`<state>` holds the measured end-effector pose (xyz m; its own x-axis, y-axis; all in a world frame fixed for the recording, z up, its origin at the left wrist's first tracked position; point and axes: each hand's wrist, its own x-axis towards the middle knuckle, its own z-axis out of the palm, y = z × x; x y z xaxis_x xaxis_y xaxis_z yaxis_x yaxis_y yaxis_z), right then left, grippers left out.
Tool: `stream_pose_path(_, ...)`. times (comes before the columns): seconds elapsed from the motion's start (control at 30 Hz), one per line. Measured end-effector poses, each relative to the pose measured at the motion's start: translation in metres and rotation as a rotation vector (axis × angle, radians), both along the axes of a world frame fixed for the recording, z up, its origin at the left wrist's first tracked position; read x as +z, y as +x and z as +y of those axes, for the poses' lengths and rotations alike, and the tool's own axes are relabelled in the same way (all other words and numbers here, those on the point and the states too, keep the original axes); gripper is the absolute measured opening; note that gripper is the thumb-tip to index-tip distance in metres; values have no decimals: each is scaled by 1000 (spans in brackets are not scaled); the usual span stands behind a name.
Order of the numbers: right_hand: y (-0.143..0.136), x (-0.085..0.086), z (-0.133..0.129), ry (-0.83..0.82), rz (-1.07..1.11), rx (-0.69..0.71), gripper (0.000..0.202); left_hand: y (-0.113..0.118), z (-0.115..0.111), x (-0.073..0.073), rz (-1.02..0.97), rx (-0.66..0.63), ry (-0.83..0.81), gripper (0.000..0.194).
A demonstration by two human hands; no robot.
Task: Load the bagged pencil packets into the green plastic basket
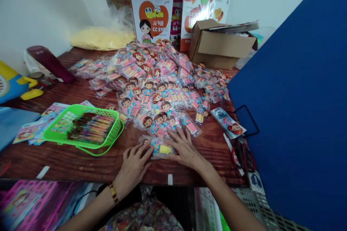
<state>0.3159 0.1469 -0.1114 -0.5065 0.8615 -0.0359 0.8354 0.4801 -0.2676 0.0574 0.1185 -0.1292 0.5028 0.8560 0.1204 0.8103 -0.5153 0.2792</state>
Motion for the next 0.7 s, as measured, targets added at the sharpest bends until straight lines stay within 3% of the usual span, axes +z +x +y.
stream_pose_path(0.1, -9, 10, -9, 18, 49, -83, 42, -4, -20, 6, 5, 37, -43, 51)
stream_pose_path(0.23, -35, 14, -15, 4, -63, -43, 37, -15, -25, 11, -107, 48, -101, 30)
stream_pose_path(0.33, -49, 11, -19, 20, -151, -95, 33, -23, -13, 10, -186, 115, -94, 22)
stream_pose_path(0.47, -54, 5, -29, 26, -167, -72, 13, -26, 14, 6, -216, 194, -35, 27)
stream_pose_path(0.57, -49, 2, -46, 13, -108, -11, 7, -21, 34, 3, -140, 171, -57, 28)
stream_pose_path(0.7, -36, 7, -67, -67, -5, 31, 3, -20, 46, -3, -93, 111, -122, 13)
